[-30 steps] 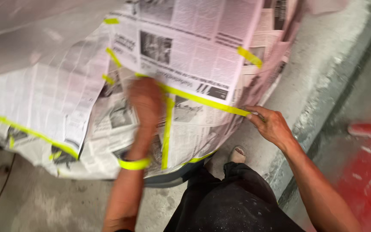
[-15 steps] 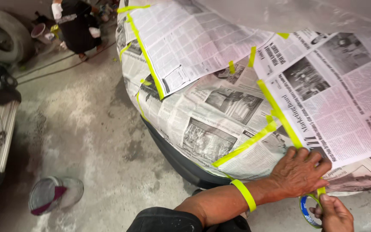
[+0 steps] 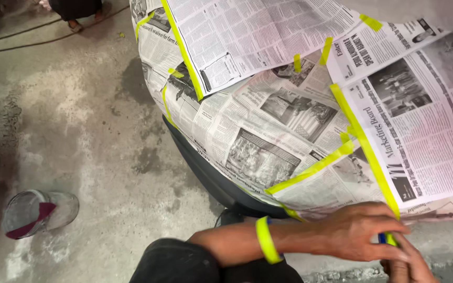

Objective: The person masks a car bumper with newspaper, securing the paper edges with yellow masking tape. They press the tape along the panel seams, tear pieces from the tape roll, and work around the bumper to cover the painted surface before refinishing.

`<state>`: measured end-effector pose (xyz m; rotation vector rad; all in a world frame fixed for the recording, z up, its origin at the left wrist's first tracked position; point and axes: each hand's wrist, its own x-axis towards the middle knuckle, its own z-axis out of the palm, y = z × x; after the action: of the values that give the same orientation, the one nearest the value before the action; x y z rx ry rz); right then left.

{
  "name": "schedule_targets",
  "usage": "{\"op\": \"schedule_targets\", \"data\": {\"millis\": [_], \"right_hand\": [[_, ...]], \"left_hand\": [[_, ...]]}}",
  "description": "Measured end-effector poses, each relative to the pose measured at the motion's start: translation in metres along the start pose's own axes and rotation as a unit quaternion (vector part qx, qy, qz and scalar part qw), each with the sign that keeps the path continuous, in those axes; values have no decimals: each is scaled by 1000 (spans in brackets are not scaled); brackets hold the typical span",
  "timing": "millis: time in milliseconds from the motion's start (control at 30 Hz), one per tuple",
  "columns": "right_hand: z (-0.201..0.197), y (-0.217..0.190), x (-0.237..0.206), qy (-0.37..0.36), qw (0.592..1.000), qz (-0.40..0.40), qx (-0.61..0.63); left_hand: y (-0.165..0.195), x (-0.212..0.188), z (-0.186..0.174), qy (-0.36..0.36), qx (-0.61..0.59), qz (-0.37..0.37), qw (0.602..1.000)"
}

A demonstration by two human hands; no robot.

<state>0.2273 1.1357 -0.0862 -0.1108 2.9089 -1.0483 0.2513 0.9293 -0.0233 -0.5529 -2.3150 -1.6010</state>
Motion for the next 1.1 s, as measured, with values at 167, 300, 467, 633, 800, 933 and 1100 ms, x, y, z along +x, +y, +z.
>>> {"op": "schedule_targets", "data": {"millis": [167,300,467,633,800,933,1100], "right_hand": [[-2,-169,0,-104,972,-212,15],[36,-285,26,-157,922,-354,21],[86,-370,54,-242,898,-366,-33],[103,-398,143,-411,876,-215,-133],[88,-401,276,-286,894,-243,-244],[93,-381,328,-153,885,-256,-358],[136,-358,346,-61,807,-428,-402]], "left_hand": [[-1,-21,-115,94,-206,-214,950],[1,-37,-207,212,-97,-234,944],[-15,-63,-296,264,15,-239,934],[-69,-62,-382,327,213,-165,906],[-123,-55,-430,391,251,-191,865],[-134,-62,-411,373,217,-235,871],[-147,-63,-400,348,244,-257,868]]}}
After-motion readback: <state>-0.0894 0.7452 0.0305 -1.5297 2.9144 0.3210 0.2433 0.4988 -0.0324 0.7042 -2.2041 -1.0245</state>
